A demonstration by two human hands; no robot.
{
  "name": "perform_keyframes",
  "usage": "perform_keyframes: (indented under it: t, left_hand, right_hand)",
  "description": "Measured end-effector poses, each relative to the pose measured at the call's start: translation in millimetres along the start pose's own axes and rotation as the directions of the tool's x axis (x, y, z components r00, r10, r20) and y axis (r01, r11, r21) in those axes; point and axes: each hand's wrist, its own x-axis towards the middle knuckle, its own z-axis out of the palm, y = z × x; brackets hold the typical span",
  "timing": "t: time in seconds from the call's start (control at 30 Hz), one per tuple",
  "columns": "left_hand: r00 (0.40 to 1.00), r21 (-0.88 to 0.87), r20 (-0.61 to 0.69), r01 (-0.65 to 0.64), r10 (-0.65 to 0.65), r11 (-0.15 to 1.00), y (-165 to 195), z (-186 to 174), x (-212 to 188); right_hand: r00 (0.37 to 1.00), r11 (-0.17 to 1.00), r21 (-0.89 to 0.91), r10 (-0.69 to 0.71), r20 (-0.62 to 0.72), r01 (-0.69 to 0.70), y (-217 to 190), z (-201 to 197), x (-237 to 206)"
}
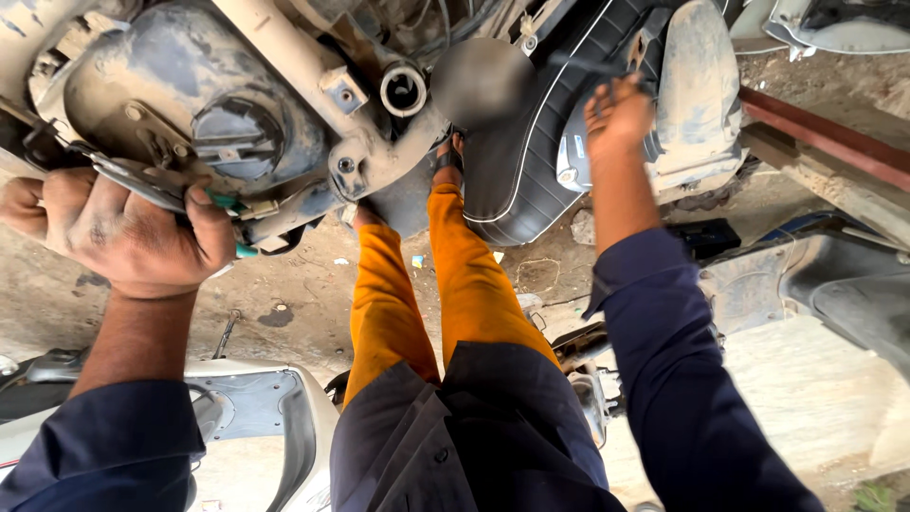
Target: The person squats beside a scooter with its body panels removed and works on the underbody. They use a T-handle socket wrench to loosen a fitting, then use pliers to grip and cut or trim a hose or cable beneath the frame, holding a cloth in one hand.
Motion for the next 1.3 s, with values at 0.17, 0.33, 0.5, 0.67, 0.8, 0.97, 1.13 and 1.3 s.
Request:
perform_keyframes:
  t: [0.17,0.33,0.5,0.67,0.8,0.97,1.13,1.3]
  left_hand:
    - [0.995,-0.104,0.072,0.073,-0.066,0.992,6,-8,10]
    - [0.999,-0.021,0.045,0.011,-0.01,1.0,5,-7,11]
    - [0.997,-0.078,-0.083,0.002,-0.009,0.997,1,2,9]
    - [0.988,-0.188,-0.146,0.025,-0.053,0.982,3,3,-1]
    - [0.993,-0.107,-0.053,0.097,-0.103,0.99,6,-1,-9]
    - [0.992,-0.066,-0.074,0.099,-0.103,0.993,4,-2,-12]
    - [0.988,-0.092,-0.12,0.091,-0.102,0.992,2,-6,-15]
    - [0.98,-0.083,-0.176,0.075,-0.089,0.994,1,-5,-18]
  right_hand:
    - [0.998,0.939,0.34,0.035,0.046,-0.048,-76,42,40]
    - [0.946,0.995,0.094,-0.059,0.318,0.03,-108,83,45]
    - [0.845,0.931,-0.045,-0.309,0.436,0.363,-34,75,-24]
    - [0.77,0.788,-0.23,-0.418,0.482,0.571,90,40,-138]
    - [0.716,0.757,-0.059,-0.586,0.379,0.651,155,31,-201]
    - [0.282,-0.007,-0.394,-0.686,0.67,0.919,184,41,-240]
    - [0.636,-0.201,-0.732,-0.381,0.671,0.651,187,56,-250]
    - [0.627,-0.095,-0.737,-0.458,0.63,0.67,188,60,-249]
